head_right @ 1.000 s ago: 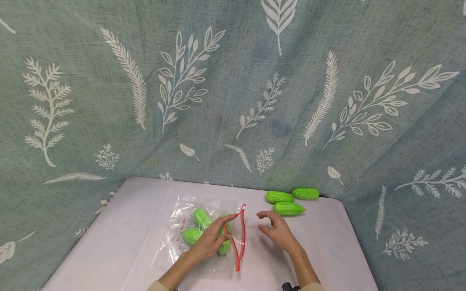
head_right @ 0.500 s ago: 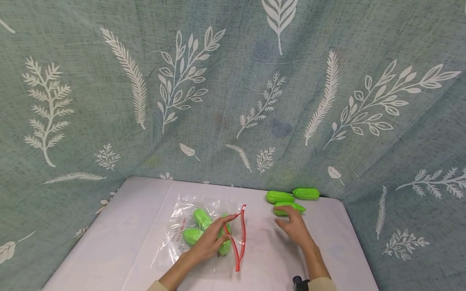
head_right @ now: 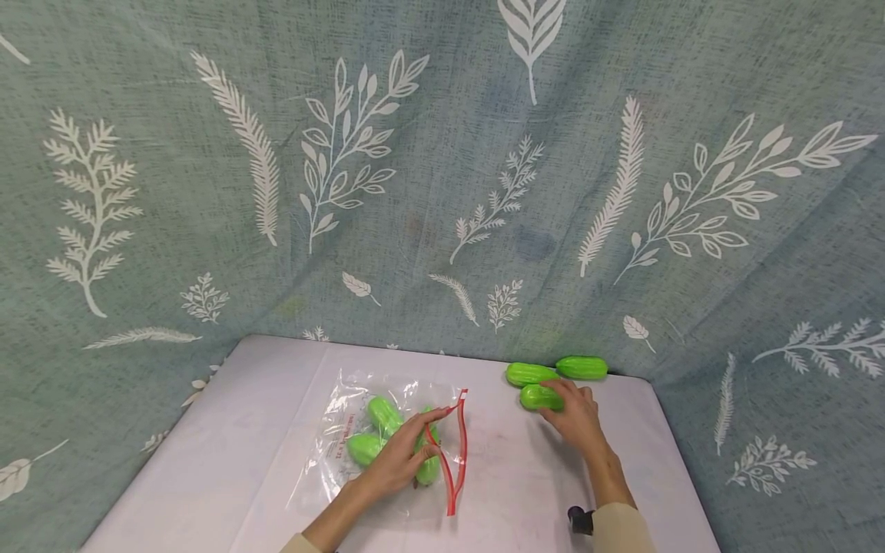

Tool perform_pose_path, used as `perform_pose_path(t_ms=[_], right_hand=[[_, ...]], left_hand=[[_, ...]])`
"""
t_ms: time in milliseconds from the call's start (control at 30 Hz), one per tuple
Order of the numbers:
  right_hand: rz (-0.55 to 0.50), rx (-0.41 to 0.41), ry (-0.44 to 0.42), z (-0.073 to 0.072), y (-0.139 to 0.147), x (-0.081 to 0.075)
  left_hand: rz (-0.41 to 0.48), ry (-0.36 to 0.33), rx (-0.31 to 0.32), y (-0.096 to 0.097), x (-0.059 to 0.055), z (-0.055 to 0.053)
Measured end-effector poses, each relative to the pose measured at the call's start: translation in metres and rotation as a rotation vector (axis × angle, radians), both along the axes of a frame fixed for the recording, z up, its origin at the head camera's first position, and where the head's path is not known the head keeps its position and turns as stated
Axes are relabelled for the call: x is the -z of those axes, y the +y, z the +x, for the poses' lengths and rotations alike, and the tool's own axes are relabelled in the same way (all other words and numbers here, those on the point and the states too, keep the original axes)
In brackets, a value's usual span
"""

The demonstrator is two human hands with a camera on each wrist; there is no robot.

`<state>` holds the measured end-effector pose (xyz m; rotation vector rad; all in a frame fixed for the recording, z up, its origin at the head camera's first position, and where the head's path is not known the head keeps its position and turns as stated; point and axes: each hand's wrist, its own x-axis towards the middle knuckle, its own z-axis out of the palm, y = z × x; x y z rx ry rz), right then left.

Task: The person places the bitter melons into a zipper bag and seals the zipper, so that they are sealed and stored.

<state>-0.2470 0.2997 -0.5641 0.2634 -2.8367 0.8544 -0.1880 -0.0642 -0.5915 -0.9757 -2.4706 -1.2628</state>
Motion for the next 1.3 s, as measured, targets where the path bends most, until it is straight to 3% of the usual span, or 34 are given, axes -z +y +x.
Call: perform_pose_path(t_ms=[500,933,1300], right_hand=[[0.047,0.056,-0.080,-0.012,0.006,0.011],[0.054,0.078,-0.140,-0.012,0.004,0.011],[0.057,0.091,-0.109,-0.009,0.006,0.013]], left_hand=[[-0.009,0.000,-0.020,0.000,0.002,-0.001],[-0.005,0.018,-0.007,-0.001,0.001,-0.001],[-0.004,0.031,-0.005,-0.002,0.000,0.000]])
